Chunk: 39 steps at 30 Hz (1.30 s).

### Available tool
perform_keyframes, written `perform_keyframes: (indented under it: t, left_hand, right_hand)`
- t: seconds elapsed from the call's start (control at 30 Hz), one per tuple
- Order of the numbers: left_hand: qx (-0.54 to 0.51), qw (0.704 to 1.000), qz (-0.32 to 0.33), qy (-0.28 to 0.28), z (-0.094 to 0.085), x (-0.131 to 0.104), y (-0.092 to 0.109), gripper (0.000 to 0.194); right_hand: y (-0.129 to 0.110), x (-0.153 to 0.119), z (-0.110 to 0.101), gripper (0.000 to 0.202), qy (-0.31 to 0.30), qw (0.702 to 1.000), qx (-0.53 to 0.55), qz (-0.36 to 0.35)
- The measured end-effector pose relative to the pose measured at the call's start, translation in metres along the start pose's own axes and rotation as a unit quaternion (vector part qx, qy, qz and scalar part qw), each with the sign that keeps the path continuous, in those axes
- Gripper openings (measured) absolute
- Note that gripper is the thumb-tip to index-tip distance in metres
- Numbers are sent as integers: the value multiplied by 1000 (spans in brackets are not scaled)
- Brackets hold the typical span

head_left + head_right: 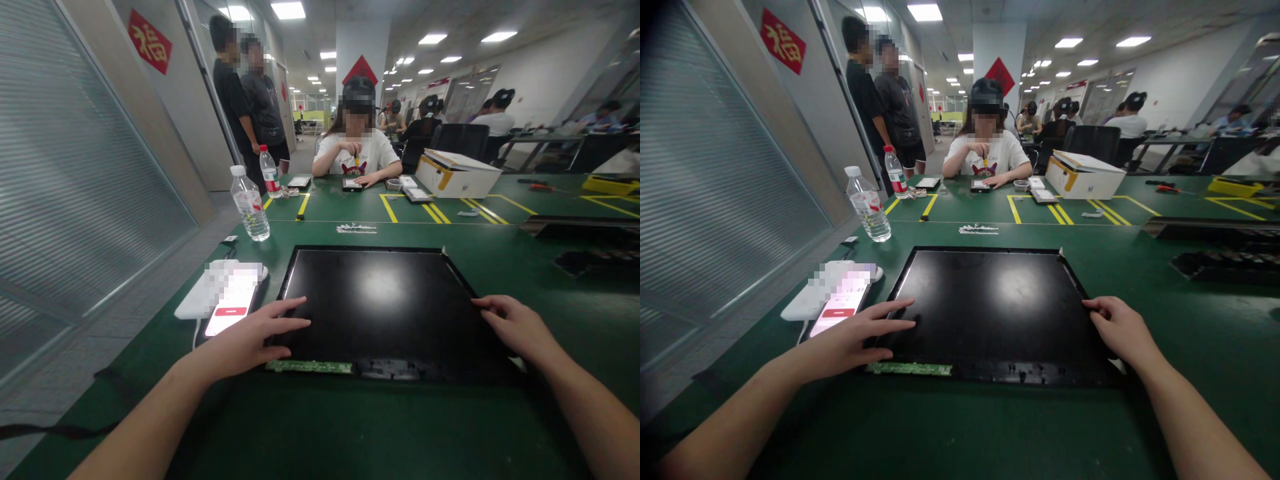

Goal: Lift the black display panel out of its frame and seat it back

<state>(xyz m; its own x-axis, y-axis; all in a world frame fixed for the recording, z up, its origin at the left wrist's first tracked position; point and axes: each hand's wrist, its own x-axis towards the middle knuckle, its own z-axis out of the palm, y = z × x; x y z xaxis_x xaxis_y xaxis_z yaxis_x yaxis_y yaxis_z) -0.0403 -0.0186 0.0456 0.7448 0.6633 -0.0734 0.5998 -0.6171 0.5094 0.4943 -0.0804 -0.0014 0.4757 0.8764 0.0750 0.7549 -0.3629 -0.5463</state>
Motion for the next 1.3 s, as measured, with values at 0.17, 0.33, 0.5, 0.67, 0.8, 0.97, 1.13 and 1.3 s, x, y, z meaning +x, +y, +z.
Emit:
perform_keyframes:
  t: [0.17, 0.33, 0.5, 0.67, 0.8, 0.97, 1.13, 1.3]
  left_hand:
    - [2, 1000, 23, -13, 4, -1, 2, 58]
    - [4, 1000, 26, -15, 6, -2, 4, 55]
    - [6, 1000, 0, 16, 5, -1, 5, 55]
    - [32, 994, -61, 80, 7, 4, 4, 52]
    - [64, 984, -87, 144, 10, 10, 2, 48]
    - [66, 983, -97, 141, 14, 14, 1, 50]
    - [74, 984, -107, 126, 15, 17, 4, 57]
    - [70, 983, -86, 144, 15, 20, 5, 57]
  right_hand:
    - [-3, -3, 0, 29, 11, 1000, -15, -9]
    - [-11, -6, -2, 33, 7, 999, -29, 15]
    - [-20, -8, -4, 39, 3, 999, -33, 34]
    - [-19, -6, -6, 37, -6, 998, -30, 61]
    - [-13, -5, -6, 34, -13, 999, -17, 39]
    - [-12, -4, -6, 29, -4, 999, -20, 38]
    - [-20, -6, -10, 33, -26, 997, -27, 66]
    - [-28, -9, -13, 26, -26, 995, -30, 88]
